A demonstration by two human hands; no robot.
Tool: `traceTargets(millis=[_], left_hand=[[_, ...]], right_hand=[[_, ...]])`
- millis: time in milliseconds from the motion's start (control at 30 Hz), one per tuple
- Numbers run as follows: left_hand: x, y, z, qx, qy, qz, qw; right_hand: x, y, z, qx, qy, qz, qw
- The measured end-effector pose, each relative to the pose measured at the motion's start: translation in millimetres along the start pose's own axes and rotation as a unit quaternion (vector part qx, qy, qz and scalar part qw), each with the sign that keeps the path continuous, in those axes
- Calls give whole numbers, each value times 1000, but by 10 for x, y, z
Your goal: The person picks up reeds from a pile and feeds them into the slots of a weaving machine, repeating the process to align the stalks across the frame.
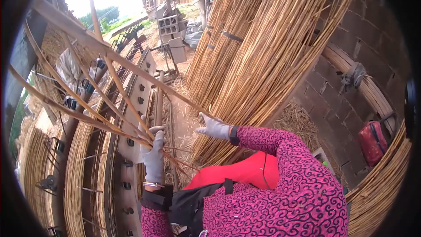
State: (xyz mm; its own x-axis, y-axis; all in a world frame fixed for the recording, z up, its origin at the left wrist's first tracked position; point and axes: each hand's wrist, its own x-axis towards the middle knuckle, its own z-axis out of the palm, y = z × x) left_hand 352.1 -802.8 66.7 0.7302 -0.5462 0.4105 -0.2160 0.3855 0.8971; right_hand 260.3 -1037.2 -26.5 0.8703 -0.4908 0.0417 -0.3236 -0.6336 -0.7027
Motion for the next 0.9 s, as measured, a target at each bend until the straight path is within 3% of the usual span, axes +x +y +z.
traceTargets(millis=[100, 133, 200, 233, 300, 367, 433, 467, 533, 600, 633, 700, 733, 800, 833, 900], left_hand=[[-27, -2, -72, 38, 31, 5, 999], [-23, -7, -106, 47, 31, 28, 998], [-28, 40, -165, 5, 34, -2, 999], [-45, 77, -181, -42, 24, -30, 998], [-124, 198, -336, -26, 20, -23, 999], [-53, 487, -228, -6, 22, 34, 999], [55, 865, -134, 19, 83, 141, 986], [97, 1075, -86, -31, 50, 156, 986], [180, 1420, -13, 17, 116, 187, 975], [236, 1608, -122, 121, 71, 204, 969], [259, 1573, -145, 113, 72, 213, 968], [301, 1402, -195, 147, 52, 318, 935], [350, 1155, -544, 194, -15, 250, 949], [116, 441, -741, 84, -30, 114, 989], [-54, 188, -560, 114, 58, 173, 977], [-280, 66, -764, 271, 85, 65, 956]], right_hand=[[426, -52, 366, 42, 93, -187, 977], [502, -176, 462, 45, 77, -192, 977], [558, -466, 504, 153, 37, -206, 966], [546, -556, 503, 192, -71, -209, 956], [420, -667, 797, 379, -281, -186, 862], [175, -844, 898, 363, -331, -265, 830], [-18, -1045, 891, 273, -249, -346, 862], [-92, -1118, 931, 219, -228, -309, 897], [-137, -1158, 1139, 223, -167, -275, 920], [-11, -1292, 1425, 457, -286, -168, 825], [44, -1444, 1389, 509, -283, -205, 786], [120, -1957, 863, 515, -279, -223, 779], [310, -2234, 730, 551, -228, -274, 754], [419, -2727, 111, 545, -248, -270, 754], [337, -2984, -232, 558, -227, -283, 747], [527, -3387, -542, 625, -286, -308, 658]])
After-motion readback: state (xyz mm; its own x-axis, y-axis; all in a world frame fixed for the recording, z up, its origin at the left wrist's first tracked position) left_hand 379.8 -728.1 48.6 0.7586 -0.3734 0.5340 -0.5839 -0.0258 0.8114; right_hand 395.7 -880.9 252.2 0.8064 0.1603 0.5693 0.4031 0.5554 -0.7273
